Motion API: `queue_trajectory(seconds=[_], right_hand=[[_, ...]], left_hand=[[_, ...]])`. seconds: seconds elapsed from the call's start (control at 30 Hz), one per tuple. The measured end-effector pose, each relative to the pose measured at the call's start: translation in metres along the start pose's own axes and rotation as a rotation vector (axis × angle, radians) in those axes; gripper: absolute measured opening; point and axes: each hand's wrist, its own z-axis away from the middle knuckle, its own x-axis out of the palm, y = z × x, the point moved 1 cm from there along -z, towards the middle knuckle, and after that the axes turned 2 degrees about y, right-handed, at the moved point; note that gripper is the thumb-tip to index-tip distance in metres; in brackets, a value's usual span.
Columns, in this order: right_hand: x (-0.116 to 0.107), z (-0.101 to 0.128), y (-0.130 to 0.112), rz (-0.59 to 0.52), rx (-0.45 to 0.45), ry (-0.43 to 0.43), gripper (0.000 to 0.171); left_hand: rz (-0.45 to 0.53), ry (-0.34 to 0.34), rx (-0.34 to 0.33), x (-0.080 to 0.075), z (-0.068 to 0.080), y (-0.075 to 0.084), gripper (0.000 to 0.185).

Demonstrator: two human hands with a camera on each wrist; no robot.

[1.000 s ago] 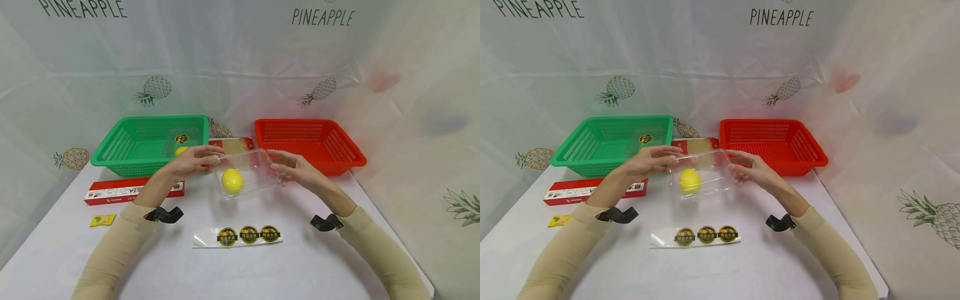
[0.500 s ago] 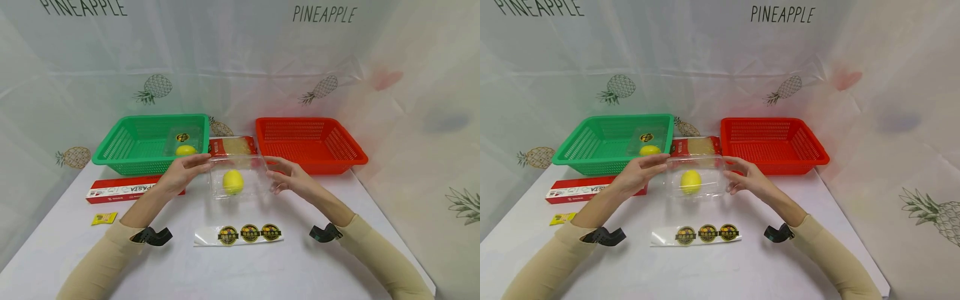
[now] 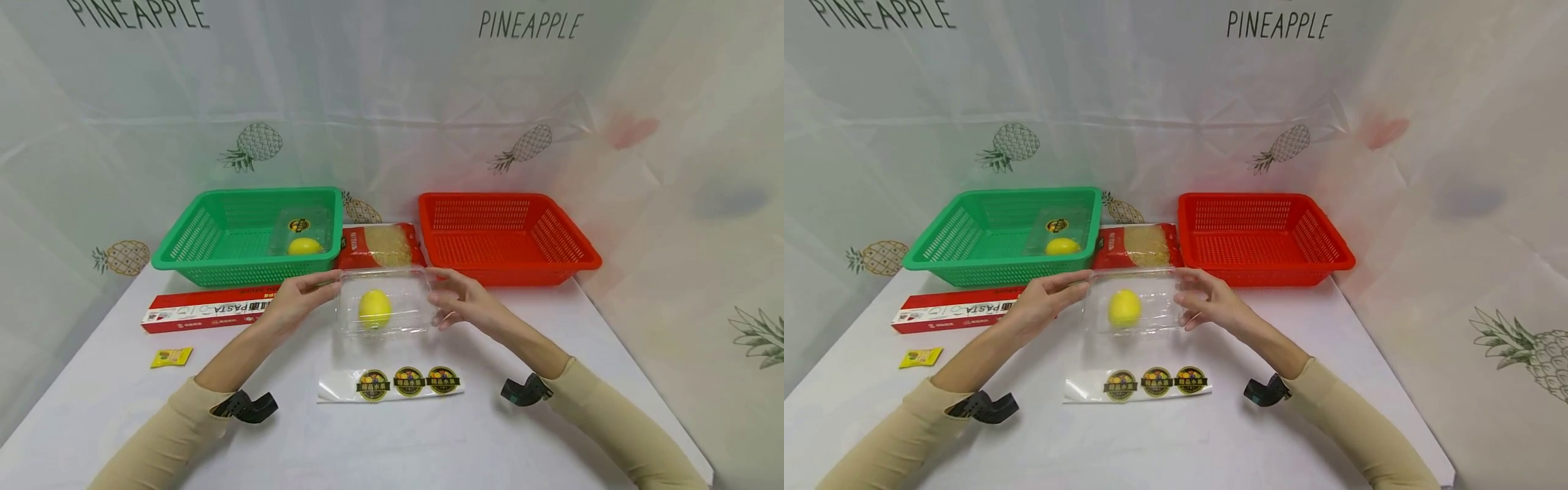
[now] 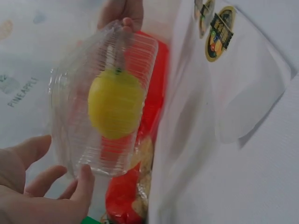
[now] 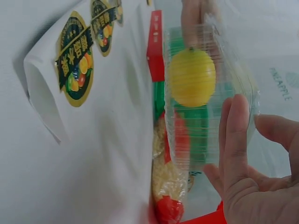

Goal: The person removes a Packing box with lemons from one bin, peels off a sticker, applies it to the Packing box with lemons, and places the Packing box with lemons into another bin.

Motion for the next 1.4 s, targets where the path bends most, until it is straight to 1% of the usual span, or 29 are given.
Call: queue_trajectory(seconds=[0.27, 0.47, 0.6, 0.77, 0.87, 1.0, 1.17, 1.4], right_hand=[[0.005, -0.005, 0.008, 0.003, 0.000, -0.012, 0.071], [0.008, -0.010, 0.016, 0.024, -0.008, -0.005, 0.070], [0.010, -0.011, 0.019, 0.042, -0.013, -0.016, 0.072], [0.010, -0.011, 0.024, 0.057, 0.002, -0.026, 0.073], [0.010, -0.011, 0.027, 0.067, 0.007, -0.027, 0.073], [0.009, -0.011, 0.028, 0.100, -0.004, -0.039, 0.075], [0.009, -0.011, 0.026, 0.141, -0.017, -0.049, 0.075], [0.009, -0.012, 0.025, 0.157, -0.002, -0.054, 0.076]], left_hand=[[-0.001, -0.052, -0.013, -0.001, -0.003, -0.009, 0.064], [0.055, -0.109, -0.048, 0.000, -0.008, -0.019, 0.072], [0.078, -0.113, -0.062, 0.001, -0.008, -0.022, 0.073], [0.054, -0.140, -0.066, 0.000, -0.007, -0.029, 0.076], [0.030, -0.167, -0.043, 0.000, -0.007, -0.032, 0.077], [0.021, -0.189, -0.020, -0.001, -0.007, -0.033, 0.075], [0.001, -0.213, -0.017, -0.001, -0.006, -0.031, 0.074], [-0.009, -0.226, -0.012, 0.000, -0.005, -0.028, 0.072]])
